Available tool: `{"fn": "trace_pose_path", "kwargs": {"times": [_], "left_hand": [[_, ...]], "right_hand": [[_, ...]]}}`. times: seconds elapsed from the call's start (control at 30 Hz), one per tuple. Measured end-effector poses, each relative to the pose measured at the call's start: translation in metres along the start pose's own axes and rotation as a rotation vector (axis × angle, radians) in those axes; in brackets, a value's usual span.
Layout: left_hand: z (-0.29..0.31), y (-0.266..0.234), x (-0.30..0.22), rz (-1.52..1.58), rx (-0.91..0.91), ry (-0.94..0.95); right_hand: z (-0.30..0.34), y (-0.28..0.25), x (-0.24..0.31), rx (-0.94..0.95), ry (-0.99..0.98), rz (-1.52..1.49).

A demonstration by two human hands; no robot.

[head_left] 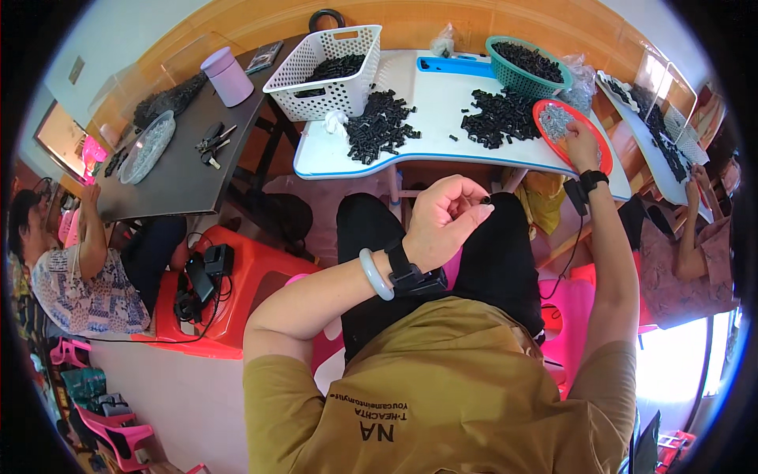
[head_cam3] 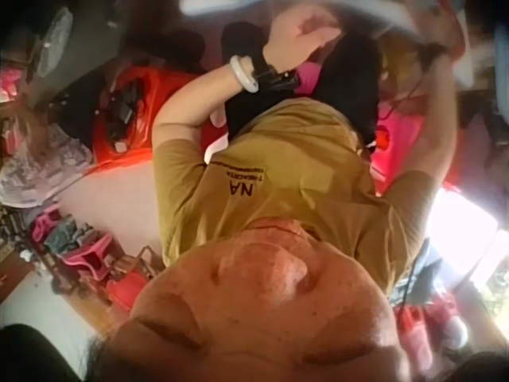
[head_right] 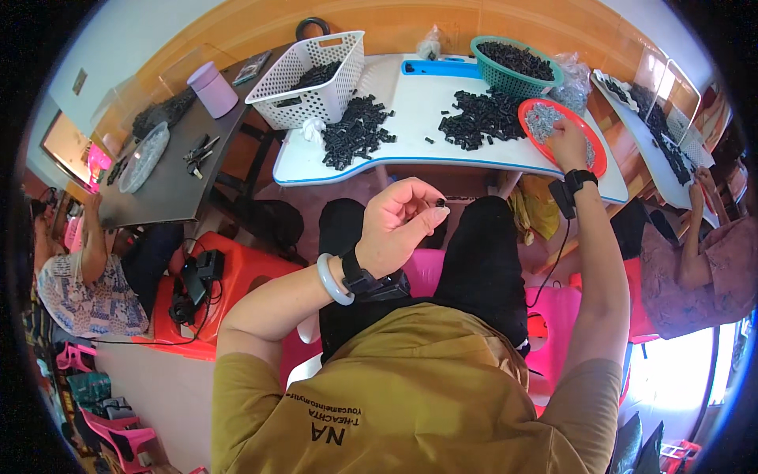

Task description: Manually assemble small plastic components by inserting metal pins into them.

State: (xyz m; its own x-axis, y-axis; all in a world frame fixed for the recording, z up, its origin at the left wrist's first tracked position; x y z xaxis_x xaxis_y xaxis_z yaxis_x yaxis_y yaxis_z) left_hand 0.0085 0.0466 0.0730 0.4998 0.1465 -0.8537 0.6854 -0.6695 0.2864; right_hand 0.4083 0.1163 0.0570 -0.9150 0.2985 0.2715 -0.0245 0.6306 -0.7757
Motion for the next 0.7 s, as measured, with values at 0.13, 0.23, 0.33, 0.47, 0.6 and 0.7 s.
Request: {"fn": "trace_pose_path", "kwargs": {"times": [0.13, 0.23, 0.33, 0.47, 0.6, 0.7], "left_hand": [[-0.001, 0.003, -0.004, 0.013, -0.005, -0.057], [0.0, 0.007, -0.016, 0.101, -0.037, -0.072], [0.003, 0.012, -0.031, 0.192, -0.042, -0.112], [0.007, 0.018, -0.055, 0.221, -0.011, -0.08], [0.013, 0.028, -0.072, 0.339, -0.026, -0.014], [0.018, 0.031, -0.085, 0.244, 0.057, 0.066]], "right_hand": [[0.003, -0.014, 0.032, 0.041, 0.072, -0.412], [0.02, -0.032, 0.091, 0.282, 0.09, -1.017], [0.05, -0.066, 0.162, 0.398, -0.01, -1.381], [0.098, -0.111, 0.22, 0.505, 0.027, -1.526], [0.138, -0.143, 0.254, 0.635, -0.095, -1.652], [0.152, -0.154, 0.265, 0.62, -0.182, -1.683]]}}
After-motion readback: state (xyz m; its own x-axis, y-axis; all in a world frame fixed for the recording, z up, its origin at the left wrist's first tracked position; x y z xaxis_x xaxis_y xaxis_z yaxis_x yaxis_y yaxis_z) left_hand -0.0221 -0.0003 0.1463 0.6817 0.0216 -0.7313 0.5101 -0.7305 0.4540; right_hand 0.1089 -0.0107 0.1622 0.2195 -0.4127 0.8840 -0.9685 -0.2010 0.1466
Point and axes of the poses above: each hand's wrist, its own z-axis away from the middle knuckle, its own y-axis out of the palm, x = y × z, the point moved 5 cm from there along -z, towards the middle knuckle, and after that the axes turned 11 degrees about z, right-handed, at the moved point
